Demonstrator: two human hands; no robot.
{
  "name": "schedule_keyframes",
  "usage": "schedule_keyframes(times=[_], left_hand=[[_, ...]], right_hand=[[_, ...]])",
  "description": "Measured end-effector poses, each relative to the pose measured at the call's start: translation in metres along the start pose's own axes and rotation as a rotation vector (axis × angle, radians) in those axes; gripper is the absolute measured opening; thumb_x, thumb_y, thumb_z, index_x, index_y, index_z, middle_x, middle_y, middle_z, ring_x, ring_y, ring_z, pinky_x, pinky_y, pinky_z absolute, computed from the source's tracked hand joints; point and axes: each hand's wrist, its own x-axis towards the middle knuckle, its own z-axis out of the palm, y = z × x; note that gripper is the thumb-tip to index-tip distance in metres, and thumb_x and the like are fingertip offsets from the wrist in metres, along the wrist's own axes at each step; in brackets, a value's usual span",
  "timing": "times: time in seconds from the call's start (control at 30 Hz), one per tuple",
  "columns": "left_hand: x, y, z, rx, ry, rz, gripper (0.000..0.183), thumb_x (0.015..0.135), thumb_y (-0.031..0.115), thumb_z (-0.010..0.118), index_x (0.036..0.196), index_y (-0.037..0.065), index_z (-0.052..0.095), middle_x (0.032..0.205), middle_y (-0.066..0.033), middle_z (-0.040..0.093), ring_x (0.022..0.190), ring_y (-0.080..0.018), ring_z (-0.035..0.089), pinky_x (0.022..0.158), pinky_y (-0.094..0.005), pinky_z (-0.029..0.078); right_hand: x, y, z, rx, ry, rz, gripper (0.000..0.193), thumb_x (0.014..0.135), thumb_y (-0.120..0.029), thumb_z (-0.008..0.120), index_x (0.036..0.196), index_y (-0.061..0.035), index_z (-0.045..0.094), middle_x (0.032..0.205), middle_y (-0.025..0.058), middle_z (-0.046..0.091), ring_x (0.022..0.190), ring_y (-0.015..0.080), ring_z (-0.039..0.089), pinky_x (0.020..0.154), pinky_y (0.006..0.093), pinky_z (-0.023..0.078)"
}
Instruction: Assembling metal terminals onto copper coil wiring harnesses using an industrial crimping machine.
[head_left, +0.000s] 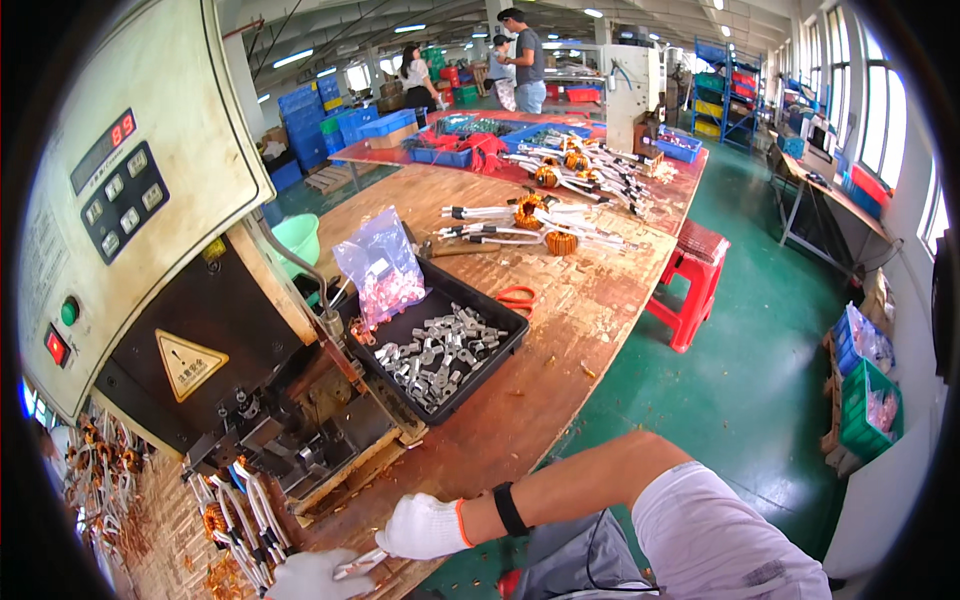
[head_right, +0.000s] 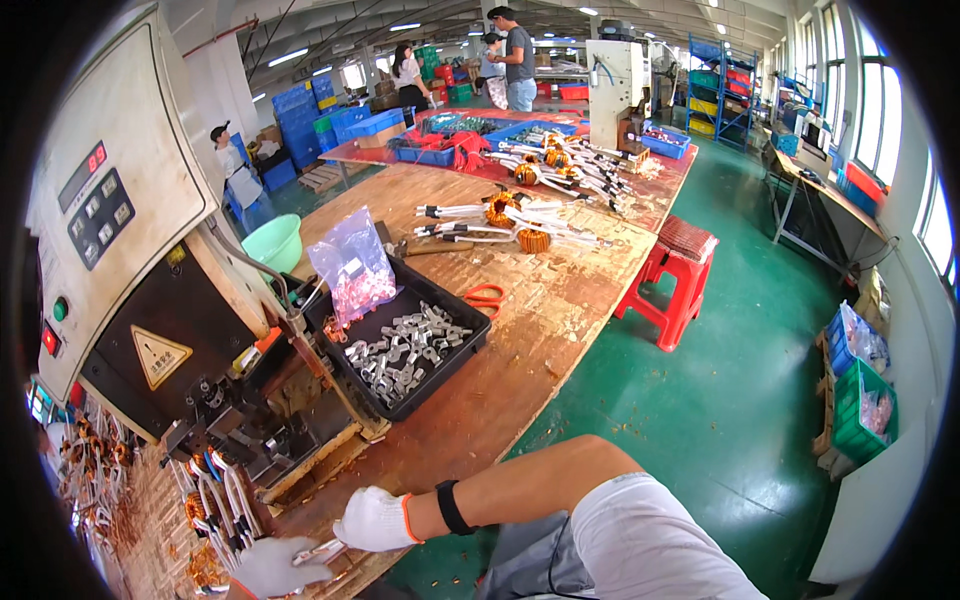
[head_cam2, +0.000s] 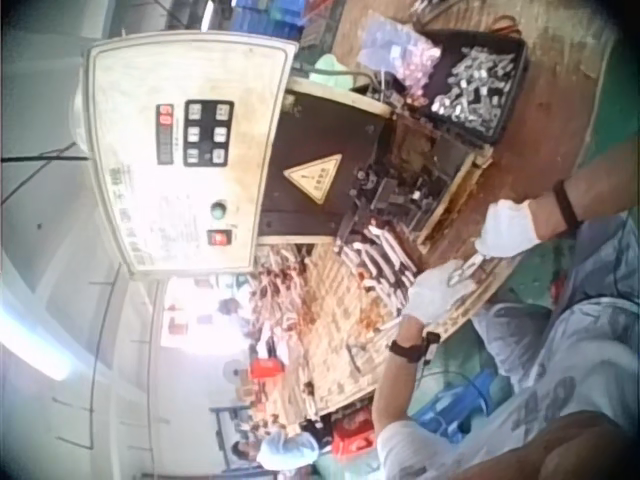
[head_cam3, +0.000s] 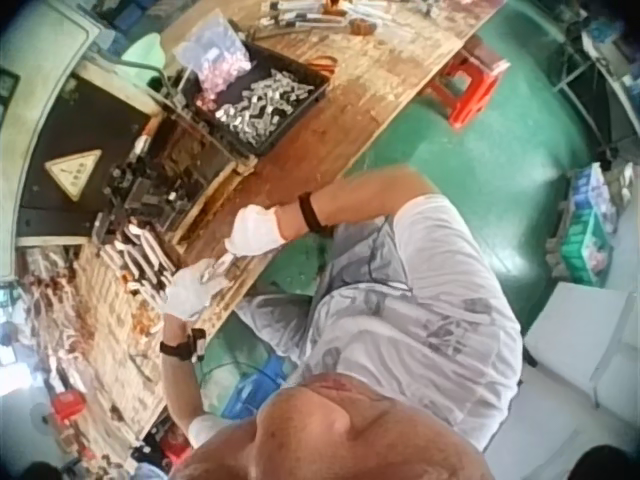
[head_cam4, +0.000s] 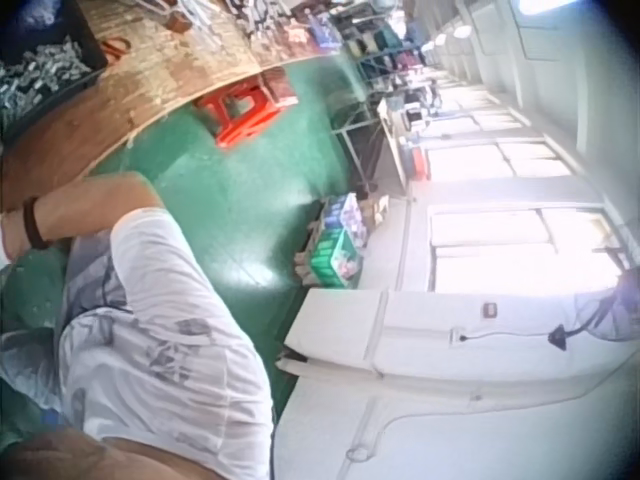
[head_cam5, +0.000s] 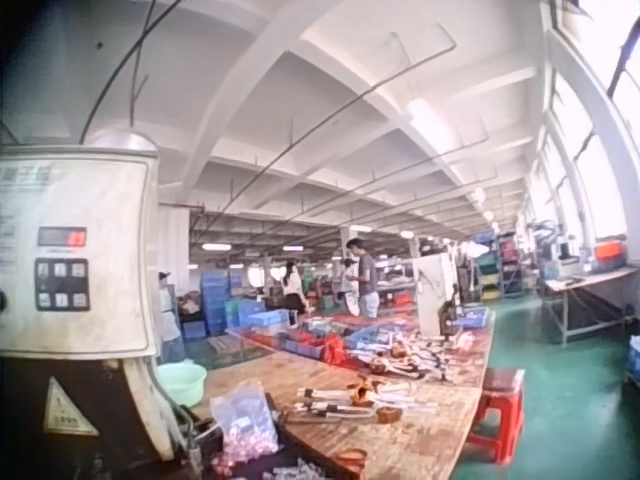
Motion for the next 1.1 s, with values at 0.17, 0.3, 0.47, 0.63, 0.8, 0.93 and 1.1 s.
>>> schedule_keyframes(times=[0.17, 0.3, 0.47, 0.63, 0.8, 0.93, 1.1], left_hand=[[0.035, 0.013, 0.01, 0.071, -0.125, -0.044, 0.05, 0.091, 0.059, 0.068, 0.118, 0.018, 0.074, 0.103, -0.019, 0.076, 0.098, -0.0441, 0.072, 0.087, -0.0519, 0.057], [0.031, 0.019, 0.013, -0.069, 0.034, -0.057, 0.036, 0.093, 0.044, 0.072, 0.115, 0.014, 0.073, 0.102, -0.0192, 0.075, 0.094, -0.0406, 0.073, 0.084, -0.0499, 0.057], [0.029, 0.012, 0.012, -0.065, 0.044, -0.012, 0.039, 0.095, 0.045, 0.07, 0.116, 0.012, 0.072, 0.102, -0.0183, 0.075, 0.094, -0.0407, 0.072, 0.082, -0.0481, 0.057], [0.043, 0.046, -0.017, -0.06, -0.208, -0.19, 0.045, 0.098, 0.05, 0.063, 0.122, 0.012, 0.068, 0.107, -0.0159, 0.075, 0.101, -0.0376, 0.073, 0.086, -0.0467, 0.056], [0.056, 0.016, 0.002, -0.057, -0.196, -0.074, 0.05, 0.099, 0.052, 0.059, 0.131, 0.015, 0.066, 0.117, -0.0163, 0.075, 0.112, -0.038, 0.07, 0.093, -0.0454, 0.055], [0.049, 0.025, 0.004, -0.123, -0.165, -0.103, 0.046, 0.1, 0.049, 0.057, 0.132, 0.016, 0.066, 0.119, -0.0166, 0.074, 0.114, -0.0401, 0.068, 0.096, -0.0486, 0.053], [0.058, 0.037, 0.004, 0.0, -0.125, -0.002, 0.043, 0.102, 0.047, 0.055, 0.126, 0.014, 0.068, 0.115, -0.0153, 0.075, 0.112, -0.0374, 0.07, 0.094, -0.0455, 0.054]], right_hand=[[-0.001, -0.001, 0.006, -0.08, 0.146, 0.017, 0.016, 0.087, -0.025, 0.065, 0.08, -0.0101, 0.065, 0.058, 0.0098, 0.062, 0.05, 0.0291, 0.063, 0.038, 0.0453, 0.04], [-0.006, 0.01, -0.012, -0.102, 0.114, 0.077, 0.012, 0.086, -0.021, 0.066, 0.082, -0.0102, 0.064, 0.065, 0.0084, 0.065, 0.053, 0.0291, 0.067, 0.037, 0.0452, 0.044], [-0.027, 0.033, -0.046, -0.062, -0.005, 0.156, 0.017, 0.089, -0.027, 0.067, 0.088, -0.0102, 0.066, 0.069, 0.0091, 0.066, 0.058, 0.0305, 0.069, 0.042, 0.0484, 0.049], [-0.063, 0.128, -0.134, -0.197, 0.041, 0.397, 0.027, 0.099, -0.034, 0.061, 0.093, -0.0083, 0.067, 0.085, 0.0151, 0.07, 0.081, 0.037, 0.073, 0.066, 0.0484, 0.058], [-0.055, 0.225, -0.134, -0.207, -0.153, 0.608, 0.029, 0.096, -0.024, 0.061, 0.11, -0.0059, 0.078, 0.094, 0.0214, 0.076, 0.088, 0.0386, 0.075, 0.075, 0.0507, 0.059], [-0.04, 0.25, -0.113, -0.244, -0.242, 0.78, 0.026, 0.094, -0.02, 0.062, 0.102, -0.0059, 0.082, 0.102, 0.0205, 0.078, 0.093, 0.0386, 0.076, 0.078, 0.0473, 0.061], [-0.043, 0.266, -0.075, -0.3, -0.236, 0.848, 0.025, 0.094, -0.02, 0.063, 0.104, -0.0069, 0.083, 0.101, 0.0181, 0.08, 0.094, 0.0351, 0.078, 0.075, 0.0452, 0.06]])
